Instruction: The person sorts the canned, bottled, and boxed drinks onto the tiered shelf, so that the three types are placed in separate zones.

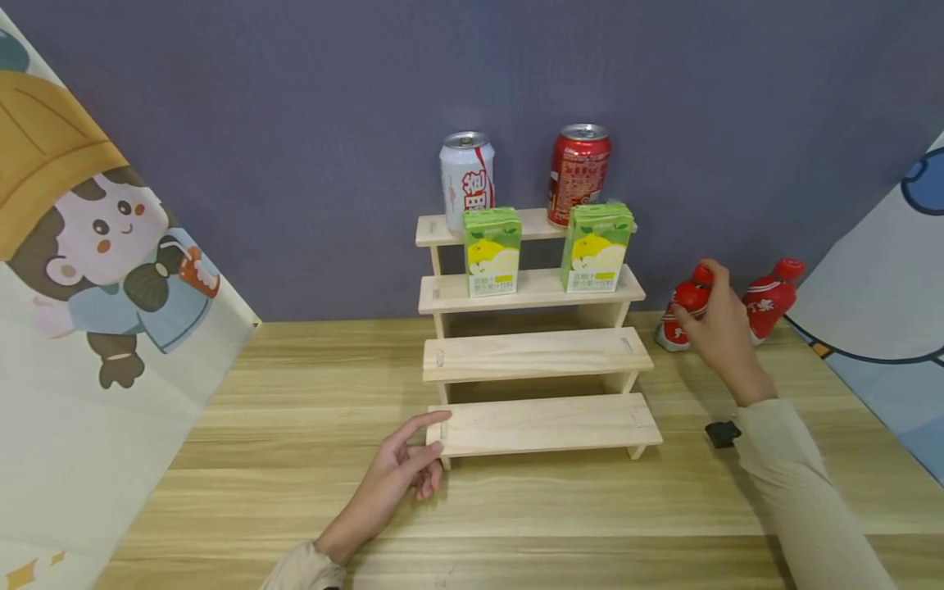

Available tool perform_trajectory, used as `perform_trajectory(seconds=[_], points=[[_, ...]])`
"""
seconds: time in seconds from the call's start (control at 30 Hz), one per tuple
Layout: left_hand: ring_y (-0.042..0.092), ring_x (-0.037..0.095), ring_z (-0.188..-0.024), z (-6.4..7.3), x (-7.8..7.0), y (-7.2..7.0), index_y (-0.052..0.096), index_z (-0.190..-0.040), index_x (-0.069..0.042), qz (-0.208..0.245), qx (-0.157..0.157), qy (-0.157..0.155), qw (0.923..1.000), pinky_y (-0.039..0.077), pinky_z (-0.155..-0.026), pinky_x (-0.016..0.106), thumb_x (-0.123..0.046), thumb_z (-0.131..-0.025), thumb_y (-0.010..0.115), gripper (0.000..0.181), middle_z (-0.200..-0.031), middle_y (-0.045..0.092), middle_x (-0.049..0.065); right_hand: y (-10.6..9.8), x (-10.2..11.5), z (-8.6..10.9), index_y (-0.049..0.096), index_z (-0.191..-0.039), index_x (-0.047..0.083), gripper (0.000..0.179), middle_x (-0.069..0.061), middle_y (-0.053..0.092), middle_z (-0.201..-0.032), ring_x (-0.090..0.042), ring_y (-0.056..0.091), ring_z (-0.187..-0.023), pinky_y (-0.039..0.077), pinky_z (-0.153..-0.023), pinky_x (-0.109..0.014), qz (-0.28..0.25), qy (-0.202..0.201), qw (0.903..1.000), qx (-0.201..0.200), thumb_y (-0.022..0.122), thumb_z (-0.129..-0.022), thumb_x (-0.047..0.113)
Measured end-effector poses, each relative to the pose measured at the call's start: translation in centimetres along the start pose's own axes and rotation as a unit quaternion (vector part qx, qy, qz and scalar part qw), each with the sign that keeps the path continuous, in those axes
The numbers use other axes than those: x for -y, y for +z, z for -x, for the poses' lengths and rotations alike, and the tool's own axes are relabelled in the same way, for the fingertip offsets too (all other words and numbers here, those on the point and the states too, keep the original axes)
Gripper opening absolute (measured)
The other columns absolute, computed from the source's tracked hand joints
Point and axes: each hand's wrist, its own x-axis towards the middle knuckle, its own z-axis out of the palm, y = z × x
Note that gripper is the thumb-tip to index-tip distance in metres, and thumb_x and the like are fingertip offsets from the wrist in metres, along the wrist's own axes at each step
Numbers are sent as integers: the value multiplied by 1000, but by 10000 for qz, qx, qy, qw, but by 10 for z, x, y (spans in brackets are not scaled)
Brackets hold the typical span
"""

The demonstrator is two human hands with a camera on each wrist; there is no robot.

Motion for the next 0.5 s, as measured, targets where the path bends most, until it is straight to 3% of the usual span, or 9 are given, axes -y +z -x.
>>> perform_trajectory(seconds=[0.23,0.5], points=[[55,8,-55,0,0,-1,41,-149,-11,-8,10,36,10000,46,-49,18,-17,-104,53,47,-67,64,3,3,1,1,26,-151,4,76,-35,56,-112,-43,56,-75,51,-65,-60,-15,5,9997,-234,71,-89,4],[54,8,-54,-1,1,-1,41,-149,-11,6,21,26,10000,45,-49,17,-18,-104,53,47,-67,64,3,3,1,2,26,-151,4,80,-30,55,-100,-35,50,-64,44,-60,-51,44,-85,9997,-230,73,-86,2]])
